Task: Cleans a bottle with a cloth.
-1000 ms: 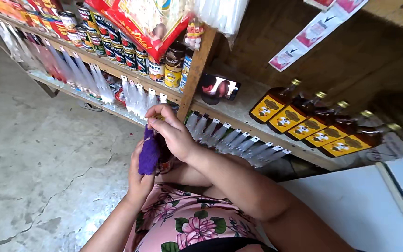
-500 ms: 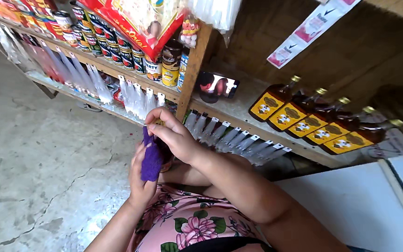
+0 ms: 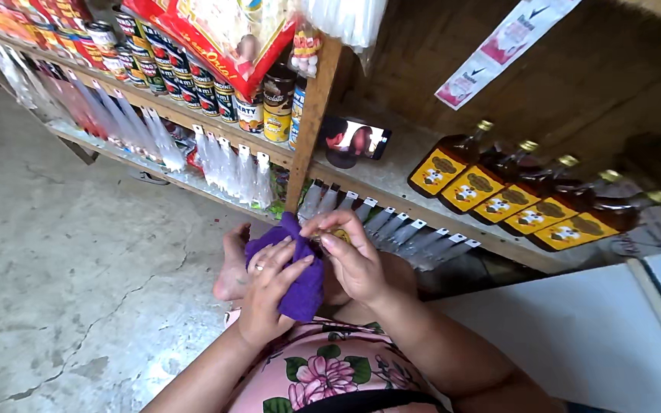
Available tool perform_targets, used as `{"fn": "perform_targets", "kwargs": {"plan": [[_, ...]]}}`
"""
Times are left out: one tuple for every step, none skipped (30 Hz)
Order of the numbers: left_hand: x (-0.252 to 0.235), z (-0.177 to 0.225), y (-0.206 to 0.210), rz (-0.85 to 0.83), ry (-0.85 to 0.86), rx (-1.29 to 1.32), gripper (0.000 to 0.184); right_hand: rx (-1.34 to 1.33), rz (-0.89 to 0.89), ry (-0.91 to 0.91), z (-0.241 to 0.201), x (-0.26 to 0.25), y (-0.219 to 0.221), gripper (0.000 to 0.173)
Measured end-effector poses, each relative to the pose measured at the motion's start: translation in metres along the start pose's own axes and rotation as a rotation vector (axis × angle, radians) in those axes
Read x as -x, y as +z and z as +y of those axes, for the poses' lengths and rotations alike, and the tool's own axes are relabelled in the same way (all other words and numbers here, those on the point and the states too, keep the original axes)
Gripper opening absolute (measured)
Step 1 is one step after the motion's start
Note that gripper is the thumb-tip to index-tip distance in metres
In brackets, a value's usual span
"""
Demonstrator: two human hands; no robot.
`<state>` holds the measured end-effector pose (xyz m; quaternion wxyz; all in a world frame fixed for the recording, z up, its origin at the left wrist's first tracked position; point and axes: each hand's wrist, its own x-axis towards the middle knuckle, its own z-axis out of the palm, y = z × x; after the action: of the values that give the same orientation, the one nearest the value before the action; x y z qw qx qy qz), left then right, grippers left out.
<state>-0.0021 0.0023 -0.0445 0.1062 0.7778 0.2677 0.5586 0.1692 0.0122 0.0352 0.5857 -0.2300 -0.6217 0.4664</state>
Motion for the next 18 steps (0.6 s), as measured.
{"fn": "perform_targets", "kwargs": {"plan": [[-0.008,0.004,0.003,-0.014,0.016,0.016,0.041,0.019,0.004,-0.01,-0.001,0.003,-0.003,0.015],[-0.016,0.009,0.006,-0.019,0.036,0.039,0.04,0.029,0.004,-0.02,-0.002,0.007,-0.005,0.016],[-0.023,0.013,0.008,-0.016,0.055,0.064,0.038,0.032,0.005,-0.019,-0.003,0.009,-0.006,0.017],[-0.029,0.016,0.011,-0.009,0.069,0.085,0.036,0.039,0.005,-0.018,-0.005,0.012,-0.008,0.017],[-0.034,0.019,0.013,-0.004,0.08,0.104,0.034,0.046,0.005,-0.015,-0.005,0.015,-0.009,0.018],[-0.037,0.02,0.014,-0.005,0.088,0.115,0.034,0.051,0.003,-0.017,-0.006,0.016,-0.011,0.018],[-0.038,0.021,0.015,-0.015,0.093,0.116,0.034,0.059,0.005,-0.015,-0.006,0.018,-0.013,0.018],[-0.038,0.02,0.016,-0.034,0.097,0.114,0.034,0.066,0.004,-0.013,-0.006,0.02,-0.015,0.019],[-0.037,0.019,0.016,-0.054,0.102,0.11,0.034,0.073,0.004,-0.013,-0.006,0.021,-0.017,0.019],[-0.036,0.016,0.016,-0.076,0.105,0.102,0.034,0.078,0.007,-0.012,-0.006,0.022,-0.018,0.019],[-0.035,0.013,0.015,-0.097,0.106,0.085,0.034,0.075,0.014,-0.012,-0.005,0.023,-0.019,0.019],[-0.034,0.009,0.013,-0.117,0.106,0.063,0.034,0.064,0.014,-0.015,-0.003,0.024,-0.021,0.02],[-0.032,0.005,0.011,-0.133,0.103,0.03,0.035,0.05,0.014,-0.017,-0.001,0.024,-0.022,0.021],[-0.03,0.0,0.009,-0.145,0.099,0.002,0.036,0.04,0.012,-0.013,0.0,0.023,-0.024,0.023],[-0.028,-0.006,0.007,-0.155,0.096,-0.021,0.036,0.026,0.014,-0.006,0.001,0.022,-0.025,0.023],[-0.026,-0.012,0.005,-0.164,0.095,-0.036,0.036,0.014,0.013,0.003,0.001,0.022,-0.025,0.024],[-0.024,-0.017,0.002,-0.167,0.092,-0.041,0.036,0.008,0.01,0.011,0.001,0.021,-0.025,0.024],[-0.022,-0.021,0.0,-0.174,0.083,-0.045,0.037,0.002,0.008,0.018,0.001,0.02,-0.024,0.025]]}}
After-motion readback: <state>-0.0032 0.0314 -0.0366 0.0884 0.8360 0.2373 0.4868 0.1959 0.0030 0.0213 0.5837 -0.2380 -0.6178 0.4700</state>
